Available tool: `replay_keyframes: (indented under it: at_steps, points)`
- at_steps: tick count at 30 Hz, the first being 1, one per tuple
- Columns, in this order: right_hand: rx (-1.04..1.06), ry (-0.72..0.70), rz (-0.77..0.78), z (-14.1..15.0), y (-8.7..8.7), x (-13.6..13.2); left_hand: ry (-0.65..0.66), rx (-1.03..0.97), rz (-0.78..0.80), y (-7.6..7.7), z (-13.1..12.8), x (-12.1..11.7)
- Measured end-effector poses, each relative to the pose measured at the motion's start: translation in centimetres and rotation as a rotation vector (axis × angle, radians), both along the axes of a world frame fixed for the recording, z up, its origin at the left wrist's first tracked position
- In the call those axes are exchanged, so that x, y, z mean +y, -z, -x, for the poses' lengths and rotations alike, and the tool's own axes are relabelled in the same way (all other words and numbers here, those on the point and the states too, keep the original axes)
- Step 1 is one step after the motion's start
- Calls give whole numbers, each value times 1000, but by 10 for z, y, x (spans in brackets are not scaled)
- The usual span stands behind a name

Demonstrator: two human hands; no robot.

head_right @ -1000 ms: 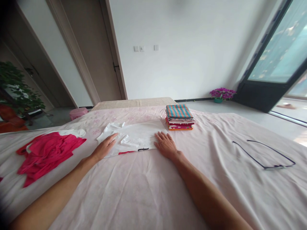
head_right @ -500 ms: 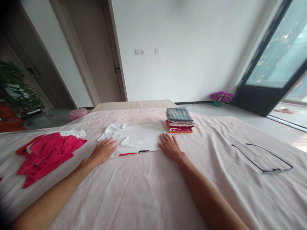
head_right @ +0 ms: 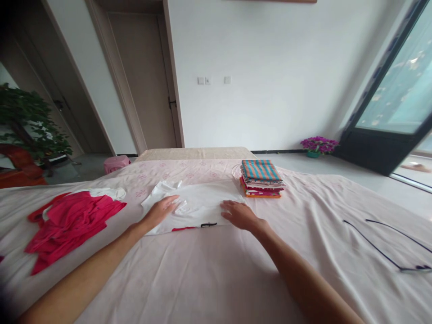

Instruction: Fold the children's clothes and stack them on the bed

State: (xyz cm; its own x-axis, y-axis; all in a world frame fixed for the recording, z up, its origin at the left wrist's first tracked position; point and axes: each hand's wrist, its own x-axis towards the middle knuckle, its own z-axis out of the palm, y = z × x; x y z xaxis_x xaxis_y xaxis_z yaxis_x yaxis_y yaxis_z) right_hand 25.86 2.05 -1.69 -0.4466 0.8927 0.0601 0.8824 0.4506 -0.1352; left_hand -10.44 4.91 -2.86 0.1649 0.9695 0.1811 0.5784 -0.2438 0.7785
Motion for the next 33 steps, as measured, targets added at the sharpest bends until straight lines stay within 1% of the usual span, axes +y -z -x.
replay_keyframes:
  at_steps: [1, 3, 5, 7, 10, 12, 16, 20, 23, 25, 27, 29, 31, 33]
  points:
    - [14, 37, 6, 1, -6, 10, -122, -86, 21, -3, 10, 10]
    - [34, 141, -3, 6, -15, 33, -298, -161, 51, -9, 29, 30]
    - [40, 221, -23, 15, -21, 58, -417, -218, 85, -12, 43, 50]
    - [22, 262, -31, 23, -23, 82, -504, -285, 130, -13, 51, 65]
    - [-4, 286, -36, 33, -23, 111, -563, -380, 214, -11, 51, 80]
    - [-15, 271, -54, 36, -21, 124, -578, -433, 255, -9, 48, 85]
    - [-103, 218, -62, 39, -17, 136, -610, -491, 288, -4, 44, 94]
    - [-161, 273, -42, 44, -16, 141, -614, -493, 327, -5, 45, 97]
    - [-156, 278, -59, 46, -22, 140, -583, -498, 296, -13, 46, 92]
    - [-147, 285, -85, 45, -27, 134, -531, -507, 241, -23, 47, 81]
    - [-122, 303, -136, 40, -31, 123, -469, -515, 185, -34, 51, 63]
    - [-74, 322, -207, 32, -32, 108, -387, -500, 127, -41, 58, 40]
    - [-34, 328, -244, 23, -29, 89, -268, -427, 75, -42, 64, 16]
    - [-35, 321, -213, 15, -23, 72, -132, -298, 71, -36, 69, -5]
